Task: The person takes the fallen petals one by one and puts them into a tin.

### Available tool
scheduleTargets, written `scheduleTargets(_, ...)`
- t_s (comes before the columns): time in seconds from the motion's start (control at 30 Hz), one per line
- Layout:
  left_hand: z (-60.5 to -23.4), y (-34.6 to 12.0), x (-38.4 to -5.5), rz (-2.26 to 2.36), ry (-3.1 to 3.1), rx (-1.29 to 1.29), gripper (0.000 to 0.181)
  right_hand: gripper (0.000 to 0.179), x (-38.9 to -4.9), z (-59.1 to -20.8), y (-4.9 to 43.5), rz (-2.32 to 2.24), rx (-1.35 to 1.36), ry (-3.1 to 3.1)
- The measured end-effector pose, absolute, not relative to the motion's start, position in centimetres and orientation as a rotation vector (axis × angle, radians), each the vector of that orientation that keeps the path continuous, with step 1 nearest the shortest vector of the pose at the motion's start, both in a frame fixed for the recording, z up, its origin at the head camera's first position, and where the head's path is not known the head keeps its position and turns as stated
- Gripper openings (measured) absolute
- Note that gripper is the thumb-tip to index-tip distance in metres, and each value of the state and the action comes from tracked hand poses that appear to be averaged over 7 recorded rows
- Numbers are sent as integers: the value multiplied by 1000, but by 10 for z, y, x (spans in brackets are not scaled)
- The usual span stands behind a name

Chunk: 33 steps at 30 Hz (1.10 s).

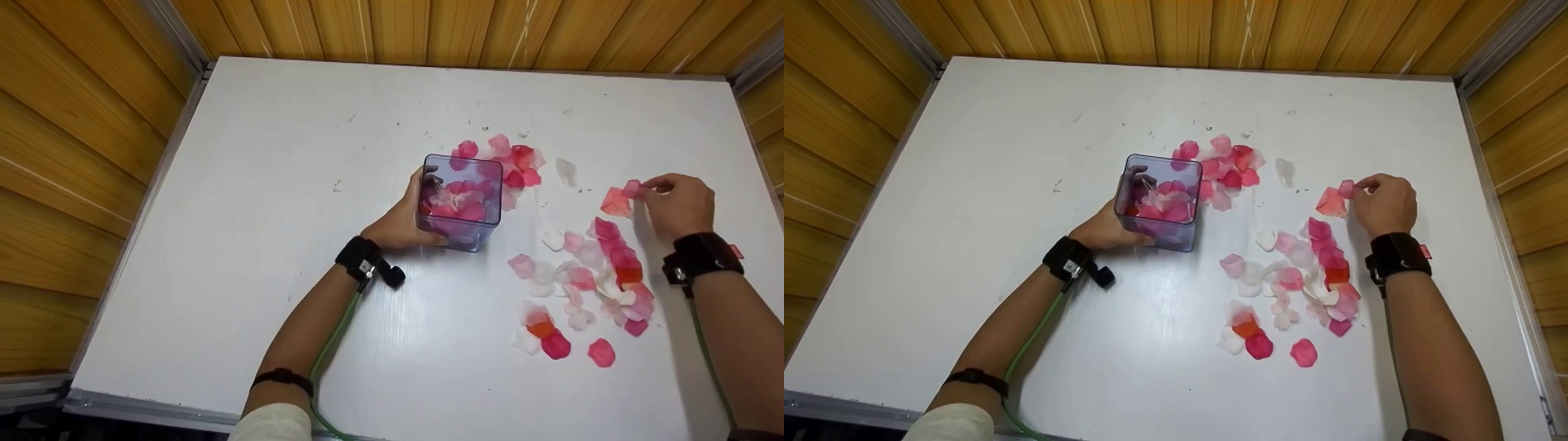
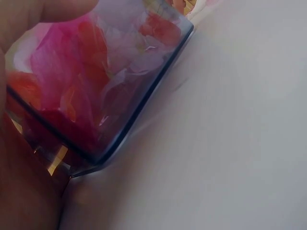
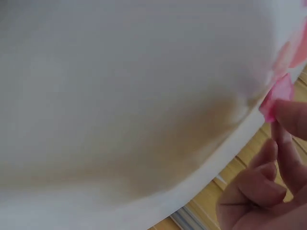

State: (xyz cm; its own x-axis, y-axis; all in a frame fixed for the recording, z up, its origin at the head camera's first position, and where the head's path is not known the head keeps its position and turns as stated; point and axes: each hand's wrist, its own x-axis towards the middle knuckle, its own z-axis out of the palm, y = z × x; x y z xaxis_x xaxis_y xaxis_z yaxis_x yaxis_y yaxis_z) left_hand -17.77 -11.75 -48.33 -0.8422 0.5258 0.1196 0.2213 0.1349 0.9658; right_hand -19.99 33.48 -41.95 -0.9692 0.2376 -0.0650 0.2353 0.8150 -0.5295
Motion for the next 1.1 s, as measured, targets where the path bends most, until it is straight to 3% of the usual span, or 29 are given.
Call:
scheduleTargets(0.27, -490, -118, -180, 1782, 2171, 752, 124, 49, -197, -393, 286, 937, -319, -2752)
scheduleTargets(0.57, -482, -118, -177, 1769, 2162, 731, 124, 15, -156, -364, 177, 1113, 369, -2538)
scheduleTargets(0.73, -466, -120, -168, 1795, 2128, 714, 123, 10, -140, -365, 132, 1142, 624, -2574)
scheduleTargets(0.9, -476, -121, -170, 1784, 2148, 704, 124, 12, -132, -372, 116, 1160, 720, -2628)
scheduleTargets(1.1, -488, -123, -177, 1781, 2186, 733, 125, 13, -136, -371, 134, 1158, 707, -2582)
